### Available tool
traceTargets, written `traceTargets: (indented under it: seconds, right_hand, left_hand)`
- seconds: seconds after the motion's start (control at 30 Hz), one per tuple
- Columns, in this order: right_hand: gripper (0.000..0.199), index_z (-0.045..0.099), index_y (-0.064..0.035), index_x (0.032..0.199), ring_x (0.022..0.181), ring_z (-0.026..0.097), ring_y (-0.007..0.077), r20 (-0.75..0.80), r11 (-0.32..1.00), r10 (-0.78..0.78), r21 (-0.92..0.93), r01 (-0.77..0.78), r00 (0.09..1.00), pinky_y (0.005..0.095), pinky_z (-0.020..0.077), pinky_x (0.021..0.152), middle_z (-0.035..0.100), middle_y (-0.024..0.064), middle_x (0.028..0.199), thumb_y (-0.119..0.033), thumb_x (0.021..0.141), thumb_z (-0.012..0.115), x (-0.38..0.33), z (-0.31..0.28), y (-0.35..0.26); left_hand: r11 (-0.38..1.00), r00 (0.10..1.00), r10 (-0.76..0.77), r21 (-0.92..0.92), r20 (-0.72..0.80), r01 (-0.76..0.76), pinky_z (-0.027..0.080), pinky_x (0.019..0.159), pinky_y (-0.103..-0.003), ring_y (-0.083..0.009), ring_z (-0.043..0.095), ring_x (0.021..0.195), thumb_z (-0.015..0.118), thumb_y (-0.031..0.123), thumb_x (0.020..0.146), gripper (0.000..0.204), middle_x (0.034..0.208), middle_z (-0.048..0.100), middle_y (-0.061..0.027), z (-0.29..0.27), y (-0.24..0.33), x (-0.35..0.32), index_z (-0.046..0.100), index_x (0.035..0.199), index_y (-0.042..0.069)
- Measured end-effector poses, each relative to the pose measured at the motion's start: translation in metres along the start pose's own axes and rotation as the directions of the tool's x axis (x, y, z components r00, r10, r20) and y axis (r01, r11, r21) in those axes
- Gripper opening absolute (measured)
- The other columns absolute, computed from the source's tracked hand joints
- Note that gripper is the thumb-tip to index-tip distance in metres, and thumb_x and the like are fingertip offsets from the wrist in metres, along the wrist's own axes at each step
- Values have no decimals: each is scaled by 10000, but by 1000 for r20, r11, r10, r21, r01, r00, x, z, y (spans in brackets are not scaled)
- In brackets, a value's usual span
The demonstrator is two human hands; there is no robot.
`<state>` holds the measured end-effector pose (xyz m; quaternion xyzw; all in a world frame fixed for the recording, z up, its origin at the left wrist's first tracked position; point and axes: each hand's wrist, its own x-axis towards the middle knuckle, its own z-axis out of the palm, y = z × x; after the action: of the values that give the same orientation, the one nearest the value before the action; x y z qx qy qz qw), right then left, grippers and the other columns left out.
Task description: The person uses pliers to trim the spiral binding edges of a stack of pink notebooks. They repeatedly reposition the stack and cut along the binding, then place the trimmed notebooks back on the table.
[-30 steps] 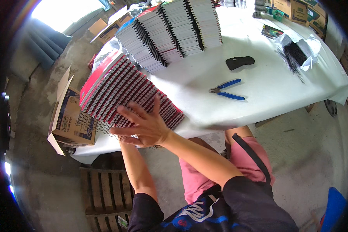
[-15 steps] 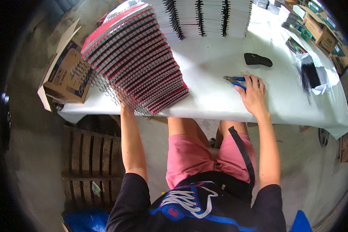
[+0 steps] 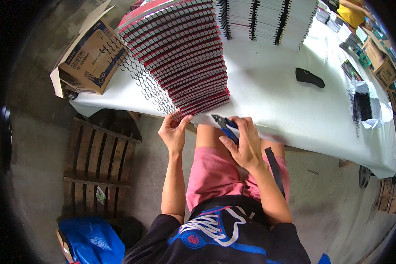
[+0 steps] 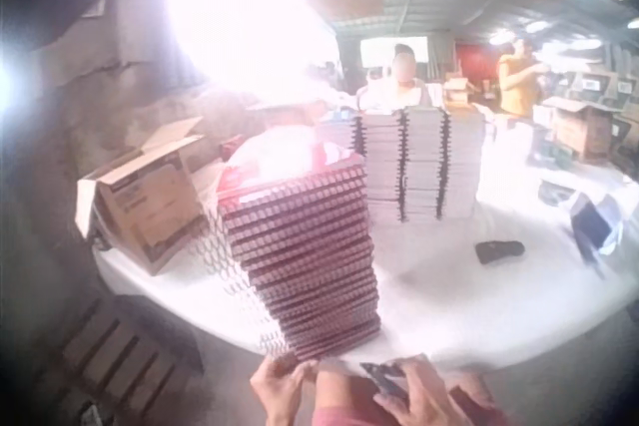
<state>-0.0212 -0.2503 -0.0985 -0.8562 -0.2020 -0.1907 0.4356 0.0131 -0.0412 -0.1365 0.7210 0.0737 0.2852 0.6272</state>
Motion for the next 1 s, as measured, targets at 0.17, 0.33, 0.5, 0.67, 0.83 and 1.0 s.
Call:
traceTargets:
  seconds: [0.17, 0.33, 0.5, 0.67, 0.83, 1.0]
  right_hand:
    - [491, 472, -10, 1168, 871, 524, 342, -1, 995, 103, 3, -103, 995, 431, 407, 780, 522, 164, 963, -421, 903, 509, -14, 8, 5]
    - [472, 488, -102, 1223, 860, 517, 339, 75, 970, 8, -242, 10, 997, 448, 404, 763, 522, 144, 954, -429, 885, 527, -13, 25, -16]
    - [467, 513, -143, 1216, 905, 518, 315, 123, 928, 52, -372, -2, 991, 443, 384, 763, 521, 122, 992, -396, 832, 592, -2, 39, -24]
    - [483, 530, -174, 1202, 981, 503, 283, 68, 875, 36, -485, 2, 997, 460, 345, 799, 507, 103, 1059, -344, 764, 644, 9, 45, -37]
    - [480, 544, -179, 1189, 990, 503, 278, 86, 854, 97, -519, -38, 992, 465, 349, 802, 506, 90, 1073, -344, 752, 654, 9, 52, -36]
    - [409, 582, -156, 1099, 901, 545, 273, 72, 858, 65, -514, -19, 995, 436, 393, 760, 541, 89, 1002, -361, 755, 664, 14, 62, -35]
  left_hand:
    - [997, 999, -2, 82, -37, 5, 442, 560, -191, -35, 509, 599, 762, 101, 765, 171, 655, 617, 4, 0, 0, 1, 661, 829, -22]
    - [928, 964, -241, -262, 116, 264, 503, 657, -223, -101, 612, 694, 707, 99, 813, 194, 797, 663, -59, -11, -1, 8, 651, 931, -46]
    - [900, 939, -257, -298, 229, 320, 514, 737, -240, -135, 639, 819, 683, 99, 832, 264, 939, 673, -101, -24, -5, 2, 626, 1046, -45]
    - [909, 941, -252, -279, 226, 311, 512, 769, -262, -151, 637, 845, 684, 78, 826, 258, 961, 667, -103, -26, 1, 1, 624, 1047, -41]
    - [912, 943, -234, -283, 238, 298, 494, 778, -246, -121, 617, 854, 681, 60, 828, 253, 946, 671, -87, -27, 1, 1, 634, 1054, -43]
    - [924, 953, -206, -278, 224, 265, 496, 787, -255, -128, 620, 852, 681, 55, 825, 242, 939, 671, -89, -26, -2, 1, 638, 1042, -45]
